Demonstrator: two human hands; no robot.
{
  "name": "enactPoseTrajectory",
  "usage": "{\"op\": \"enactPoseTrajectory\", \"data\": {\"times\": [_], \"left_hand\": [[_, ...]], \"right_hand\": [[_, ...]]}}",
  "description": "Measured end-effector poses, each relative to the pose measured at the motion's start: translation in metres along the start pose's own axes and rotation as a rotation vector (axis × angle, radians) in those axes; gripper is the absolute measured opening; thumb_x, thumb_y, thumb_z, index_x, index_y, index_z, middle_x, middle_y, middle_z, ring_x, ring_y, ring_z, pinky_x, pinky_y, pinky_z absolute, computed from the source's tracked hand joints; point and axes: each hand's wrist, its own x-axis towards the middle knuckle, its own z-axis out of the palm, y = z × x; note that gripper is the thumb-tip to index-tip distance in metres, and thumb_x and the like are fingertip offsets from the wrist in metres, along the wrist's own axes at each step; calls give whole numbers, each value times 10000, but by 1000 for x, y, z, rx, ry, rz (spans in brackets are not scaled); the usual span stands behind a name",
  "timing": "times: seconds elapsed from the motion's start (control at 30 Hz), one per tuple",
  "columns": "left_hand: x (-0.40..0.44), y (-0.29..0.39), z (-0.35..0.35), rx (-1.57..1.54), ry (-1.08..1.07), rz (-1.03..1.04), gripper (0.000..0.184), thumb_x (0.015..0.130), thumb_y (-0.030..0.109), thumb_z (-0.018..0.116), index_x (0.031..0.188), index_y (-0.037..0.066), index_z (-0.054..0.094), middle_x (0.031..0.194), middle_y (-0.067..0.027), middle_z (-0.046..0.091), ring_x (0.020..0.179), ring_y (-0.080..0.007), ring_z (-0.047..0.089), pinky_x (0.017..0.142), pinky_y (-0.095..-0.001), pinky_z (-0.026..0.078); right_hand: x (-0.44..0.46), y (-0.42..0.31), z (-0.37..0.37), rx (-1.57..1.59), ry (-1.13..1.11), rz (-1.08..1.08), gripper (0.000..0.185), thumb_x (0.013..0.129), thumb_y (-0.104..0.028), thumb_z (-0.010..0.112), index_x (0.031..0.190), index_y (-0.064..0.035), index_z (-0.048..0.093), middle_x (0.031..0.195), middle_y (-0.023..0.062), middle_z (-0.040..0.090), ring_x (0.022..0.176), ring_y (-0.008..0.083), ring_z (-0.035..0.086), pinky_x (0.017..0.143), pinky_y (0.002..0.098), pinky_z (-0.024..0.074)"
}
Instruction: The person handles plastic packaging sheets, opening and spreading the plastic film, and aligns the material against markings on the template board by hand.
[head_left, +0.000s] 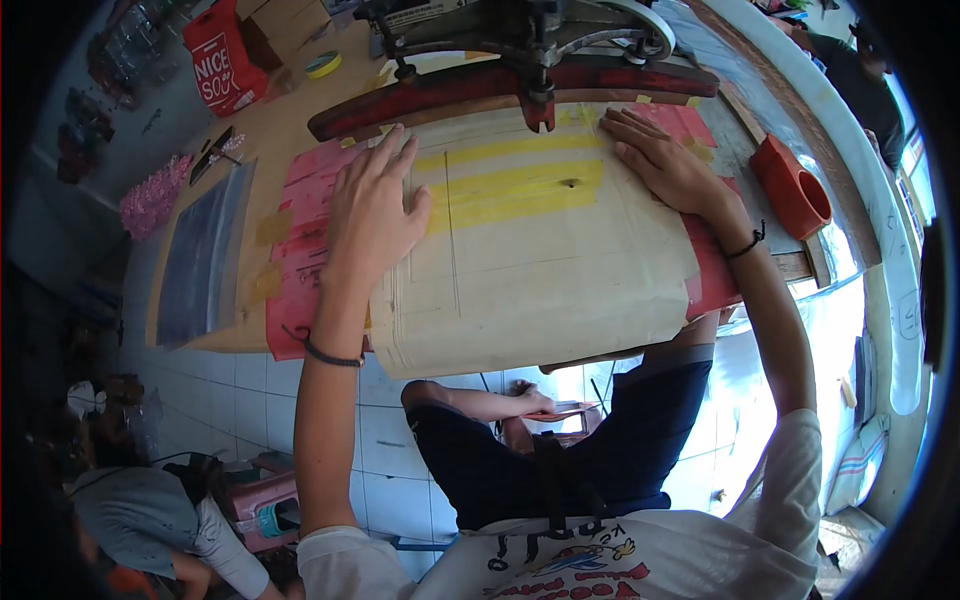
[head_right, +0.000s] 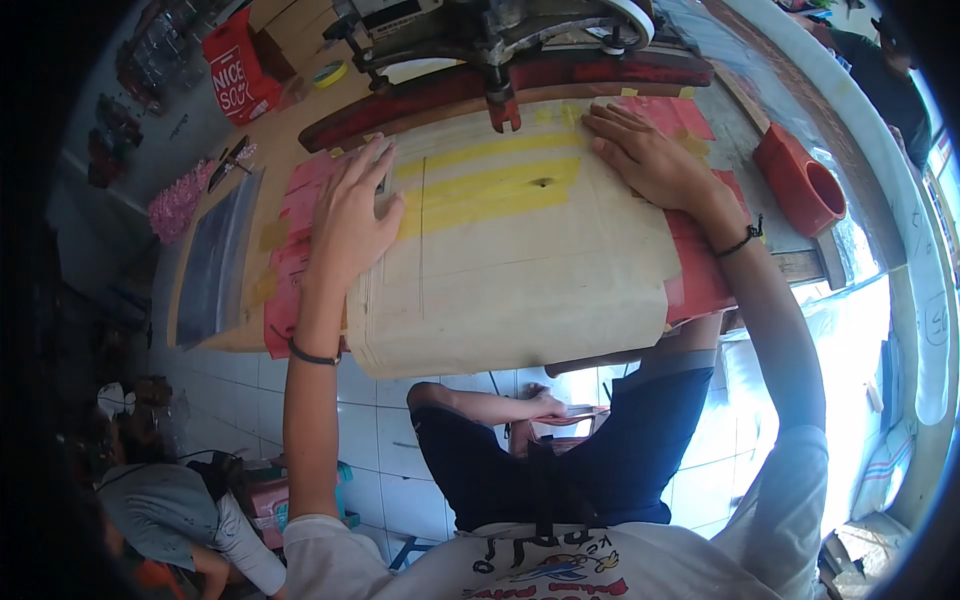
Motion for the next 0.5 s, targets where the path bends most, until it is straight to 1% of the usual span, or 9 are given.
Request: {"op": "enactPoseTrajectory", "data": {"times": [0.03, 0.07, 0.17, 0.27, 0.37, 0.5], "left_hand": [[-1, 5, -7, -18, 70, 81, 433, 916, 212, 601, 1312, 39, 612, 1400, -130, 556, 1282, -341, 513, 1075, -439, 410], [-2, 9, -10, -37, 138, 164, 392, 896, 166, 617, 1263, 32, 653, 1354, -131, 601, 1239, -339, 555, 1046, -427, 445], [-2, 14, -7, -209, -37, 92, 312, 877, 118, 620, 1161, 20, 705, 1231, -128, 675, 1123, -324, 631, 975, -386, 495], [-2, 13, -5, -270, -7, 52, 283, 878, 132, 630, 1116, 4, 715, 1173, -124, 698, 1040, -318, 670, 917, -377, 528], [-2, 15, -8, -247, -30, 17, 282, 882, 140, 634, 1110, -7, 710, 1170, -129, 693, 1020, -337, 674, 912, -390, 529], [0, 13, -6, -223, -40, 15, 286, 893, 148, 623, 1115, -18, 699, 1166, -141, 686, 1017, -344, 672, 906, -397, 531]], "right_hand": [[-1, -3, -1, 30, 13, 20, 458, 1056, -287, 413, 1423, -25, 491, 1480, 171, 481, 1427, 330, 374, 1185, 407, 298], [-3, -9, -6, 62, 20, 42, 450, 1048, -280, 435, 1394, -3, 514, 1448, 176, 515, 1402, 334, 410, 1170, 393, 327], [-9, -14, -15, -29, -10, -25, 452, 1036, -285, 460, 1375, 4, 535, 1441, 174, 523, 1382, 329, 439, 1155, 394, 350], [-10, -4, -4, -42, -8, -20, 457, 1024, -298, 483, 1370, -7, 550, 1443, 177, 521, 1369, 325, 456, 1142, 398, 367], [-11, -12, -10, -67, -17, 35, 468, 1021, -306, 488, 1385, -17, 543, 1443, 178, 521, 1367, 319, 461, 1135, 399, 377], [-11, -9, -9, -84, -18, 44, 479, 1022, -315, 485, 1397, -21, 531, 1449, 180, 515, 1375, 316, 451, 1139, 398, 371]]}}
